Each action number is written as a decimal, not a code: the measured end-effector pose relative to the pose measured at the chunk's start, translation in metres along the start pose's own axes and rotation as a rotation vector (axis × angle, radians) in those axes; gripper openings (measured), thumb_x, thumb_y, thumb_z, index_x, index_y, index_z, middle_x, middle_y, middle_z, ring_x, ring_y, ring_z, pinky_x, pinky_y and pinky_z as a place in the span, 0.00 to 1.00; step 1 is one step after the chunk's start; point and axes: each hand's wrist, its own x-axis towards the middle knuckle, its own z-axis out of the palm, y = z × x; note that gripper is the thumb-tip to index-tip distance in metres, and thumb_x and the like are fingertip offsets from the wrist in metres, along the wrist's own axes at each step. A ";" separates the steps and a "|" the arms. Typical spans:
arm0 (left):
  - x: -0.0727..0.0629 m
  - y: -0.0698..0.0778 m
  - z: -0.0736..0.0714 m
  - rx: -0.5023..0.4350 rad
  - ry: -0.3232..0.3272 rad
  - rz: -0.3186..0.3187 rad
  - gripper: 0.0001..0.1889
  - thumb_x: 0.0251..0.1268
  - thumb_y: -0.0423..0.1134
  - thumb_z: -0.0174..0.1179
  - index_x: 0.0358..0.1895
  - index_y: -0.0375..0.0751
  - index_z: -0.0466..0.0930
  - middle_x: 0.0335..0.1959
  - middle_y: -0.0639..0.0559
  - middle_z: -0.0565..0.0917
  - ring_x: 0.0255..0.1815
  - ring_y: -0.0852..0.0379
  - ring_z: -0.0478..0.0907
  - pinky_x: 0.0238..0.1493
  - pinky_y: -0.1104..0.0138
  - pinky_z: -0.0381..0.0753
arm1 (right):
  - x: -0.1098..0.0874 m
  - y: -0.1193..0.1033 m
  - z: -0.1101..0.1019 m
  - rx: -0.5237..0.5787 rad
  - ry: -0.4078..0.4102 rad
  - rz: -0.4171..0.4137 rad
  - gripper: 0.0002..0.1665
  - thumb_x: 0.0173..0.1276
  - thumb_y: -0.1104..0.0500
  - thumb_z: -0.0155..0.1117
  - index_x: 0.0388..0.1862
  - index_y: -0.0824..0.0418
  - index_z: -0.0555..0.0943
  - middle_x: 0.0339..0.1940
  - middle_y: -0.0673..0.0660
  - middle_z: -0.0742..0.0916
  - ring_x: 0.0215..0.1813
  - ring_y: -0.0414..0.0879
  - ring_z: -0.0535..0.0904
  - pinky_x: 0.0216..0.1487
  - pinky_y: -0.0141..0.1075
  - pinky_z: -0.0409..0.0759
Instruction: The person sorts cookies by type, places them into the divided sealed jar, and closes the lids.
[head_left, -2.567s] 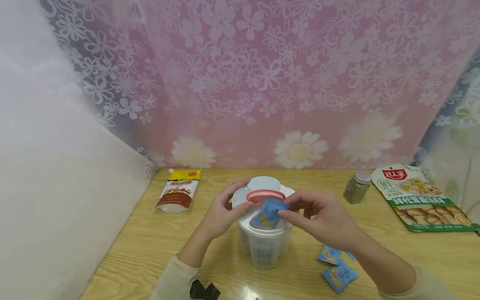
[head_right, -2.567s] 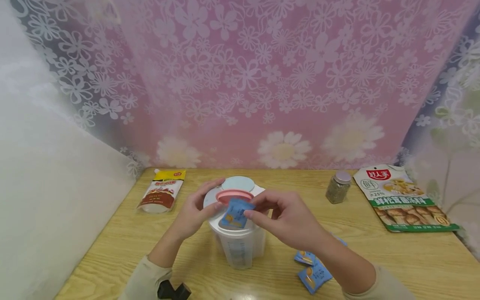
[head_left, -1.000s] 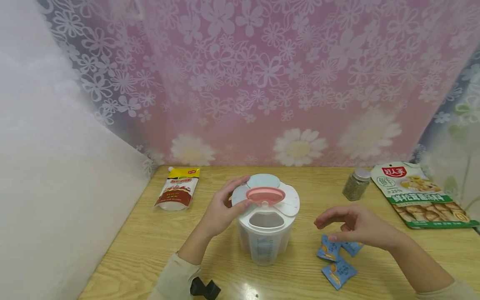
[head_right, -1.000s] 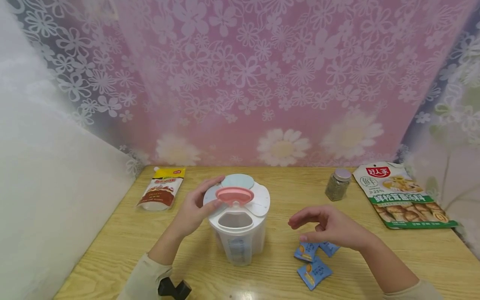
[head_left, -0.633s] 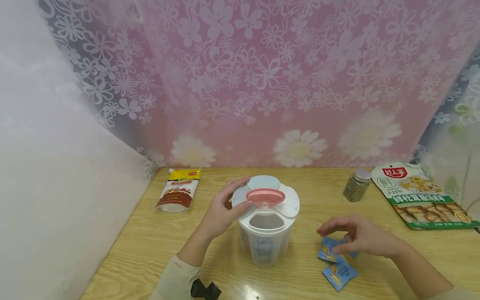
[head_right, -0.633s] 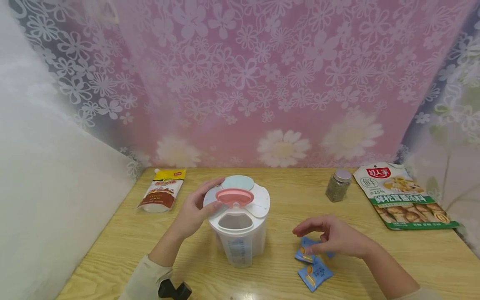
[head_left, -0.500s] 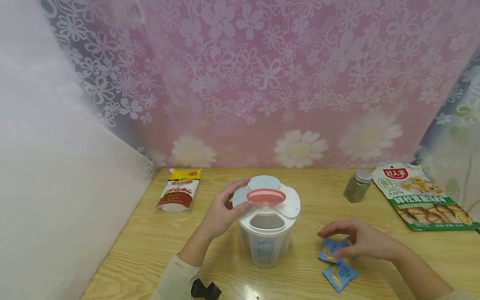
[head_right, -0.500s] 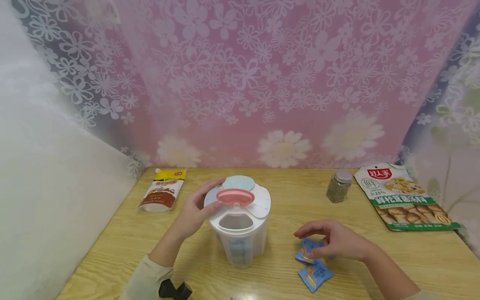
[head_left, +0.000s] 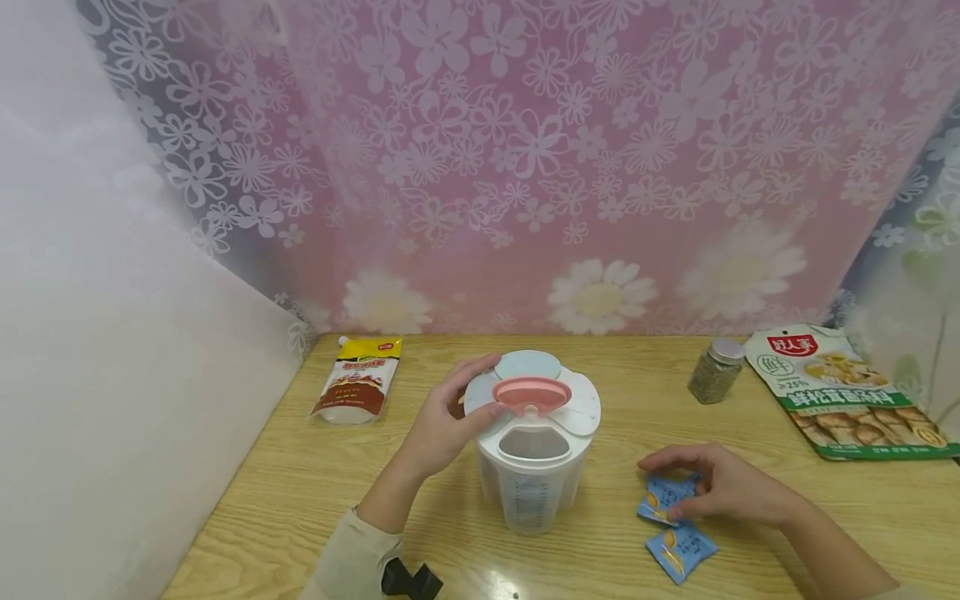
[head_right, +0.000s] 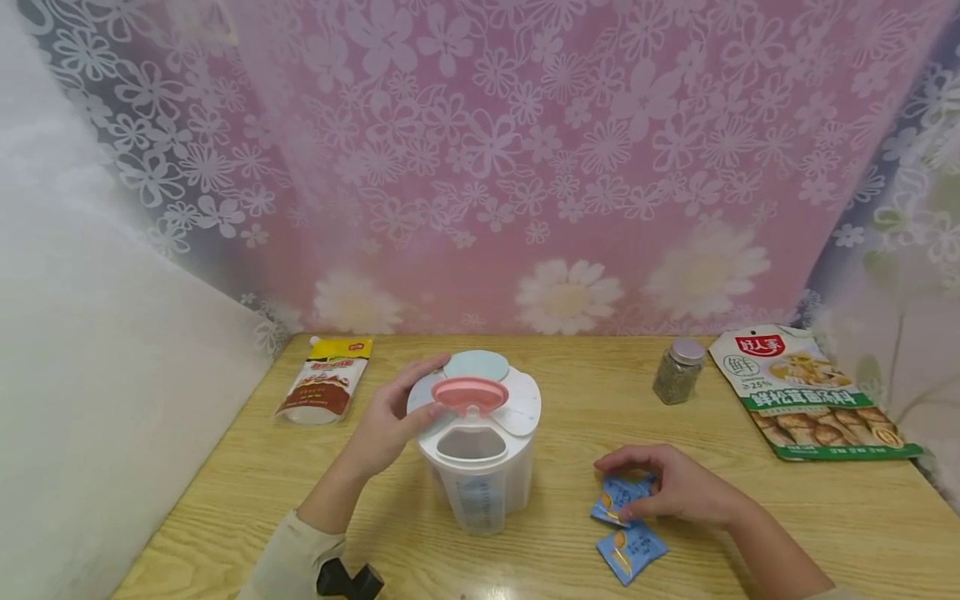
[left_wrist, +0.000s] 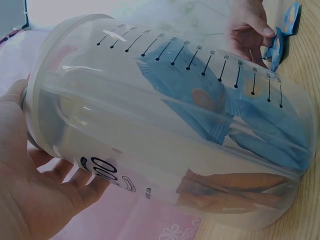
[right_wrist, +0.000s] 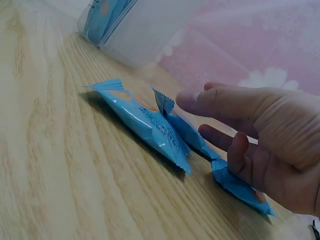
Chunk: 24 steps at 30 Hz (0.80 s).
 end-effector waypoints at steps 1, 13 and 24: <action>0.000 0.000 0.000 -0.003 -0.002 0.003 0.31 0.67 0.37 0.64 0.73 0.43 0.68 0.70 0.44 0.68 0.64 0.50 0.72 0.56 0.66 0.82 | 0.000 0.001 0.000 -0.014 0.008 0.001 0.30 0.64 0.66 0.70 0.65 0.66 0.76 0.64 0.61 0.81 0.52 0.37 0.79 0.24 0.34 0.76; -0.001 0.003 0.000 -0.023 -0.003 0.011 0.31 0.68 0.37 0.63 0.74 0.42 0.67 0.70 0.42 0.68 0.63 0.53 0.73 0.54 0.66 0.83 | 0.004 -0.007 0.005 -0.238 0.103 0.100 0.31 0.60 0.52 0.76 0.62 0.58 0.79 0.58 0.59 0.85 0.54 0.34 0.79 0.47 0.28 0.78; 0.000 0.001 0.001 -0.009 -0.003 0.009 0.31 0.68 0.37 0.63 0.73 0.41 0.67 0.69 0.41 0.68 0.62 0.51 0.73 0.54 0.67 0.83 | 0.006 -0.005 0.007 -0.232 0.121 0.165 0.30 0.60 0.52 0.76 0.60 0.59 0.80 0.53 0.56 0.87 0.46 0.35 0.79 0.42 0.30 0.78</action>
